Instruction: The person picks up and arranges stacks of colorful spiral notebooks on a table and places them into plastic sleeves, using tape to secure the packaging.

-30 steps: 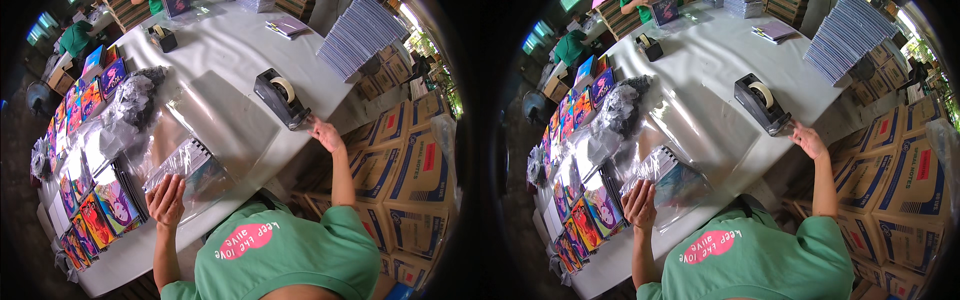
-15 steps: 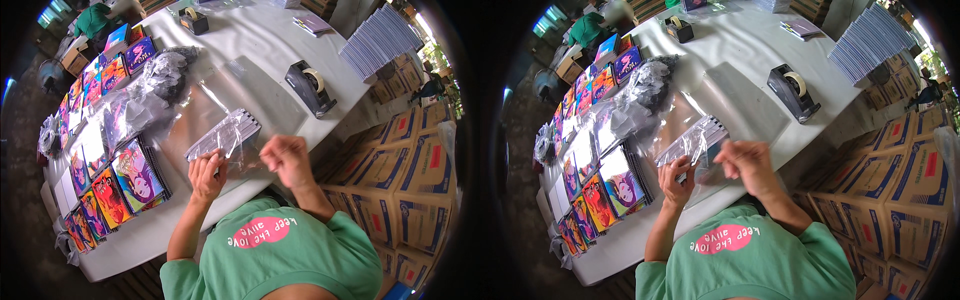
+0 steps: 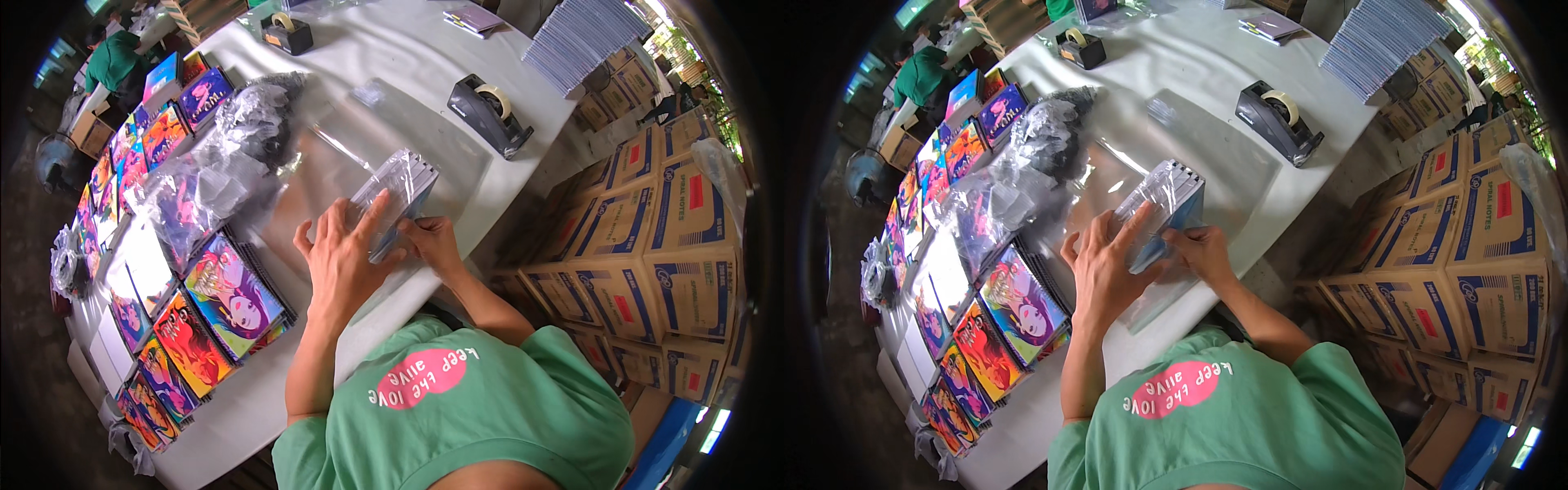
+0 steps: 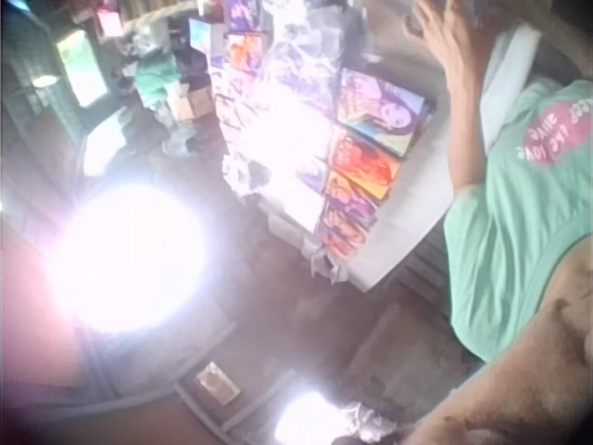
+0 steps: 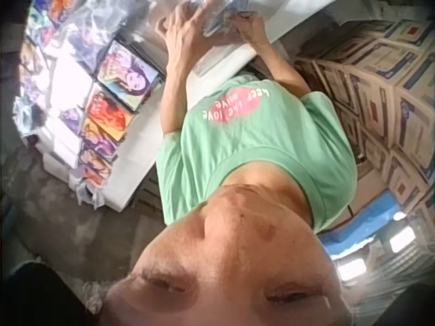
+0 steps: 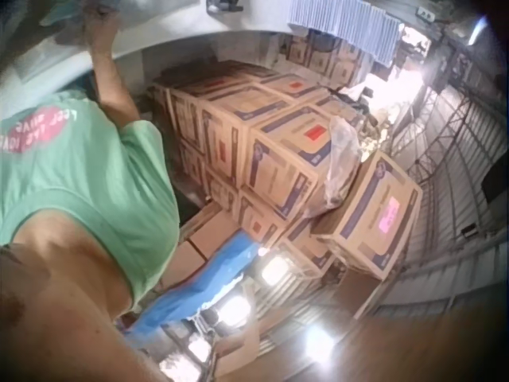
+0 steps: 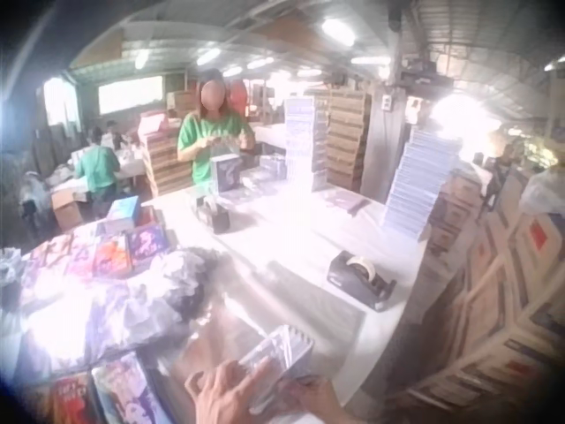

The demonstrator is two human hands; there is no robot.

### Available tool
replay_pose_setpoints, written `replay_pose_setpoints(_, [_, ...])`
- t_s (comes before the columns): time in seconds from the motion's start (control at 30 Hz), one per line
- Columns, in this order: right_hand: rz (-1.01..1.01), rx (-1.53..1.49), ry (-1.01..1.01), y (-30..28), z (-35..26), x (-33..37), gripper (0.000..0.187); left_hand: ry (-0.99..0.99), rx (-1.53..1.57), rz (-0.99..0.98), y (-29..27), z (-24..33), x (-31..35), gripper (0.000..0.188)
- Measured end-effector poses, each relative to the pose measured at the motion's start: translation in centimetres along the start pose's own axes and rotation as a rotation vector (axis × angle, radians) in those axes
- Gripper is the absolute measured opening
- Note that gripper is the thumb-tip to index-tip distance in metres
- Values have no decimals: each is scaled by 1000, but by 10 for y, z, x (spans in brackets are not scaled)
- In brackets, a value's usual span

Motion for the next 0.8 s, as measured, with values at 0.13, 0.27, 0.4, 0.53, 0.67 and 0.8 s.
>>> replay_pose_setpoints(0.13, [35, 442, -98, -28, -26, 0, 43, 41, -12, 28, -2, -4, 1, 73])
replay_pose_setpoints(0.27, [112, 452, -387, -15, -129, 39, 34, 43, -38, 49, 1, -10, 2, 66])
replay_pose_setpoints(0.4, [25, 1168, -790, 31, -134, 30, 55, 56, 16, -4, 2, -7, -1, 69])
replay_pose_setpoints(0.53, [152, 1068, -367, -39, -132, -23, 63, 107, 316, 92, -6, -21, -2, 81])
replay_pose_setpoints(0.67, [-53, -143, -261, -43, -87, -66, 68, -244, 1546, 411, 60, -73, 30, 78])
replay_pose_setpoints(0.8, [-375, -116, -342, 6, -75, -61, 44, -633, 1791, 668, 112, -62, 38, 68])
Point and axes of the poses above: each hand's wrist, its own x-axis away from the middle knuckle, its own y-axis out of the palm, z = x × y, the point moved 6 cm from there along -x, towards the middle knuckle, and after that the axes turned 8 degrees about y, right-handed, at the moved point
